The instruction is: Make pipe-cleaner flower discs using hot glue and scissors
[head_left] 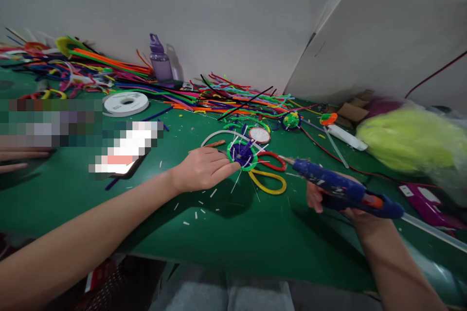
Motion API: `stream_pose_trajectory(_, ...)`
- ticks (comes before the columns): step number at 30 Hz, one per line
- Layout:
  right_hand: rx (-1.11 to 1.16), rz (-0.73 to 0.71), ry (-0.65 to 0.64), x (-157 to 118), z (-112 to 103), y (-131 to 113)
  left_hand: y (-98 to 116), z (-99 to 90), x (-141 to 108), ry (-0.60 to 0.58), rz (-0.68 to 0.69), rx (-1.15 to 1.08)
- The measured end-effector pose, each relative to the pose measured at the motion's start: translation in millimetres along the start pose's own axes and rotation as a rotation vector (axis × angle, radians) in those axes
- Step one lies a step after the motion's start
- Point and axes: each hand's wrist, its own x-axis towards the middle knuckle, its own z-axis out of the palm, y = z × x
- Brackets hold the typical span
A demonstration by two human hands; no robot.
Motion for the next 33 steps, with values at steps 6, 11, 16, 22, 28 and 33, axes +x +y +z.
stream_pose_trajectory(6,0.151,0.087,-0.153,16,19,1,2,4.9,-1,-0.018,-0.025,-0.026)
stream_pose_trajectory(11,0.126,0.12,-0.133,20,21,1,3,4.2,-1,-0.032,-0.014,0.007)
stream_pose_trajectory(16,0.122,0.183,-0.098,20,22,4,3,3.5,1,-0.027,-0.015,0.026)
stream_pose_trajectory(22,0.106,0.186,-0.088,21,22,9,3,3.1,0,-0.03,-0.01,0.031)
stream_pose_trajectory(28,0.112,0.207,-0.071,22,22,10,3,3.8,0,-0.037,-0.01,0.034)
stream_pose_trajectory(33,0.106,0.215,-0.064,22,23,8,4,3.4,2,-0.007,-0.006,0.035)
